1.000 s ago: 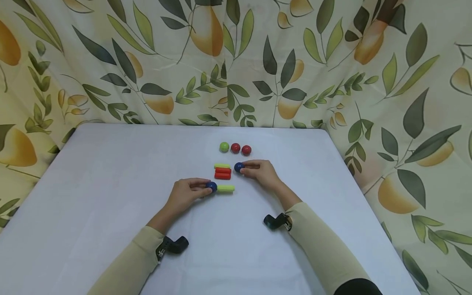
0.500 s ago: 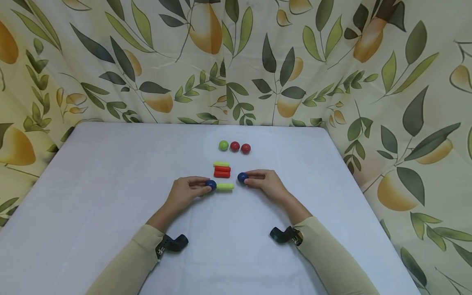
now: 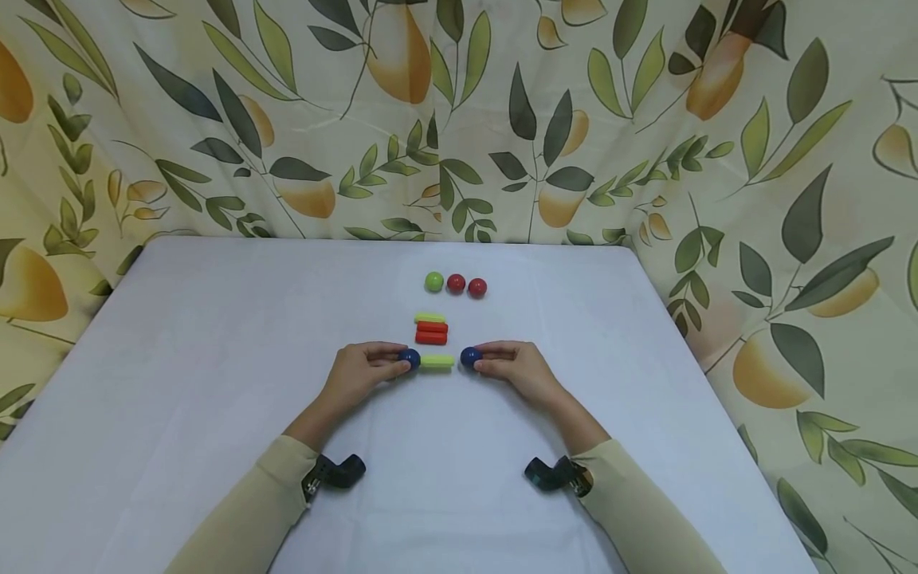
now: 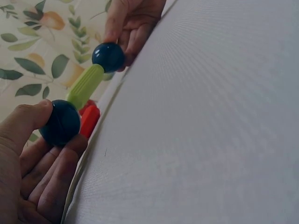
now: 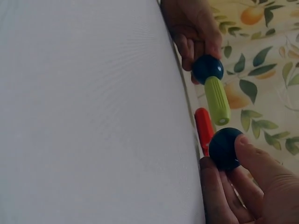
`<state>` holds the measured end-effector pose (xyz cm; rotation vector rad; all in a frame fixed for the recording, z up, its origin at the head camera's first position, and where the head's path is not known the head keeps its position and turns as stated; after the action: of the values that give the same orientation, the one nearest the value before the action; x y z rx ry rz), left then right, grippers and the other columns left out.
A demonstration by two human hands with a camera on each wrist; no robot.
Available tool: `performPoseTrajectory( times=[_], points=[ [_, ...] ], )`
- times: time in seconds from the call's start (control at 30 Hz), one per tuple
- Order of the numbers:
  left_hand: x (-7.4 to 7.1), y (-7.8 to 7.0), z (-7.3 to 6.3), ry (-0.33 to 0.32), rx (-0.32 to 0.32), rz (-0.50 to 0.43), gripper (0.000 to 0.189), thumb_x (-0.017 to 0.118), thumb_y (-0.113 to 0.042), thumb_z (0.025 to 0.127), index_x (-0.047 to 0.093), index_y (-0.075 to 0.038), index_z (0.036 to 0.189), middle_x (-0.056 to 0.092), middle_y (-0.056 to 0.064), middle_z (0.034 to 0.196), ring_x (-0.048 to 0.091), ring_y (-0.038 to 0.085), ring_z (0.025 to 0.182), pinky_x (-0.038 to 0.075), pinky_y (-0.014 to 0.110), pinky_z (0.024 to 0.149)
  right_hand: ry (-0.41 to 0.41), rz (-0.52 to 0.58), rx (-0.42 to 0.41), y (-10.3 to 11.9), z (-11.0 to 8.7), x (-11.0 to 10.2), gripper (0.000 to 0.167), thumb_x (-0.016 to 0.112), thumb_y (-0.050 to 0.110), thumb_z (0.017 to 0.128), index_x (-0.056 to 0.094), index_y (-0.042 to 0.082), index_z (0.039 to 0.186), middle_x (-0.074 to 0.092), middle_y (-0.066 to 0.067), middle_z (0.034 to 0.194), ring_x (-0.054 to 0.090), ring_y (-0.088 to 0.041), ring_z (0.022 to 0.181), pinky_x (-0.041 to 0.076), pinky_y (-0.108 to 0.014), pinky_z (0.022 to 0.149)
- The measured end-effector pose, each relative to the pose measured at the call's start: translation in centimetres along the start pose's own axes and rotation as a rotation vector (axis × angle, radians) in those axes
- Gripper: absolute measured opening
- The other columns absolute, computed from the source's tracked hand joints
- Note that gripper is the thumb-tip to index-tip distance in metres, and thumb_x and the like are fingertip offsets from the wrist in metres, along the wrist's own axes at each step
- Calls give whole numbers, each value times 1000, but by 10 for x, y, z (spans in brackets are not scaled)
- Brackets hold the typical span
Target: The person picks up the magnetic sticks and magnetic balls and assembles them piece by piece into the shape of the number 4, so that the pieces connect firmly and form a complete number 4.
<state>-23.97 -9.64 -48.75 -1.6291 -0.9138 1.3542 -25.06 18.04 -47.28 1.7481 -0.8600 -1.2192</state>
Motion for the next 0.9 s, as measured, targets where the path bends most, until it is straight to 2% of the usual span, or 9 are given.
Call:
performPoseTrajectory(
  times=[0.17, 0.5, 0.73, 0.9],
  points=[
    [0, -1, 0, 0, -5, 9, 41, 80, -34, 82, 73, -15, 117, 75, 3, 106, 71, 16, 98, 53, 39, 91, 3, 32, 4, 0, -2, 5, 41, 79, 25, 84, 70, 8, 120, 74, -8, 108, 67, -14, 96, 52, -24, 83],
    [1, 1, 0, 7, -9, 6, 40, 81, -33, 81, 73, -16, 116, 75, 4, 104, 71, 15, 96, 54, 39, 90, 7, 60, 21, 5, -7, 11, 41, 78, 22, 85, 69, 6, 122, 72, -11, 114, 68, -16, 104, 54, -28, 89],
    [1, 0, -1, 32, -15, 3, 39, 81, -33, 81, 74, -16, 116, 74, 5, 109, 70, 16, 99, 55, 38, 90, 4, 40, 8, 4, -9, 11, 40, 80, 23, 83, 71, 7, 118, 74, -9, 111, 69, -17, 103, 54, -30, 90],
    [0, -1, -2, 51, 10, 32, 39, 81, -32, 81, 74, -16, 115, 74, 5, 110, 69, 16, 98, 55, 35, 87, 4, 4, -5, 3, -11, 9, 38, 79, 24, 84, 72, 8, 117, 74, -8, 111, 68, -18, 106, 53, -32, 92]
  ],
)
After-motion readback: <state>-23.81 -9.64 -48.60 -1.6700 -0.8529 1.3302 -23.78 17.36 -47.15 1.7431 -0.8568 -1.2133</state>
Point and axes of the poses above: each hand's wrist, its own z-axis towards the middle knuckle, its own x-axis out of the palm, y = z × x, the point moved 4 cm from there along z, towards the middle knuckle
